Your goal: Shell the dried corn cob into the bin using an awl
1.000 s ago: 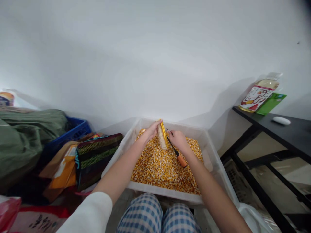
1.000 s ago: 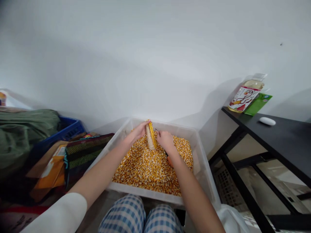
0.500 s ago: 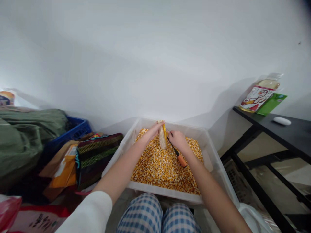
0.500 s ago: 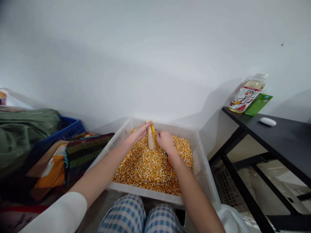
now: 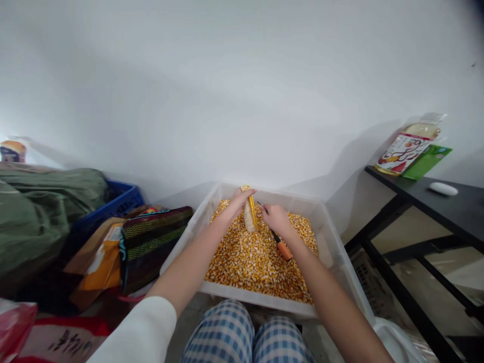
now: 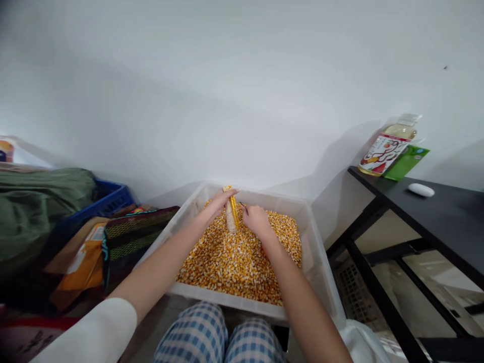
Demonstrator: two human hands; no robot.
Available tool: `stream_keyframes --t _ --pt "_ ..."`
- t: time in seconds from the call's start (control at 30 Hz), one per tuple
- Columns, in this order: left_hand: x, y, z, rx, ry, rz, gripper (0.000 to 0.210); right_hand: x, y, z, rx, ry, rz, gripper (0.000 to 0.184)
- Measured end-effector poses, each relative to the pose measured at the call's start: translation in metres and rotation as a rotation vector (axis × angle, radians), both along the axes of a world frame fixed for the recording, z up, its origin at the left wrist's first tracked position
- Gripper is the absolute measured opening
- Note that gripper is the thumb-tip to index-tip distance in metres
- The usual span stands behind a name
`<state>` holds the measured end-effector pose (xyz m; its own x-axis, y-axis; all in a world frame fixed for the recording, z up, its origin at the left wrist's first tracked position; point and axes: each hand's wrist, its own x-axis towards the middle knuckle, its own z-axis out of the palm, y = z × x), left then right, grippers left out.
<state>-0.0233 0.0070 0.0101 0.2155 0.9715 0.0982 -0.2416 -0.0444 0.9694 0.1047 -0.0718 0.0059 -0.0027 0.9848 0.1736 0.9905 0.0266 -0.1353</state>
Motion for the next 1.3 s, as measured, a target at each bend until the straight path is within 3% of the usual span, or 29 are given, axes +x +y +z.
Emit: stream_keyframes --t 0.2,0.57,0.77,1.03,1.3 --pt "0.003 0.004 -0.004 0.017 0.029 -0.030 0.017 0.000 0.000 0.000 -0.013 -0.011 0.000 0.052" --pt "0.005 -0.004 -0.005 0.285 0.383 -0.011 0.022 -0.011 -0.007 0.006 -0.010 -0.024 0.032 0.050" --pt "0.008 -0.002 -0.008 0.276 0.342 -0.002 0.018 -0.009 -0.006 0.005 0.004 -0.019 0.039 0.051" --pt "0.005 -0.006 -0.001 0.176 0.268 -0.021 0.022 -0.011 -0.007 0.005 -0.010 -0.007 0.053 0.049" --pt "0.004 0.002 -0.008 0.181 0.251 -0.125 0.013 -0.010 -0.007 0.005 0.002 -0.018 0.063 0.047"
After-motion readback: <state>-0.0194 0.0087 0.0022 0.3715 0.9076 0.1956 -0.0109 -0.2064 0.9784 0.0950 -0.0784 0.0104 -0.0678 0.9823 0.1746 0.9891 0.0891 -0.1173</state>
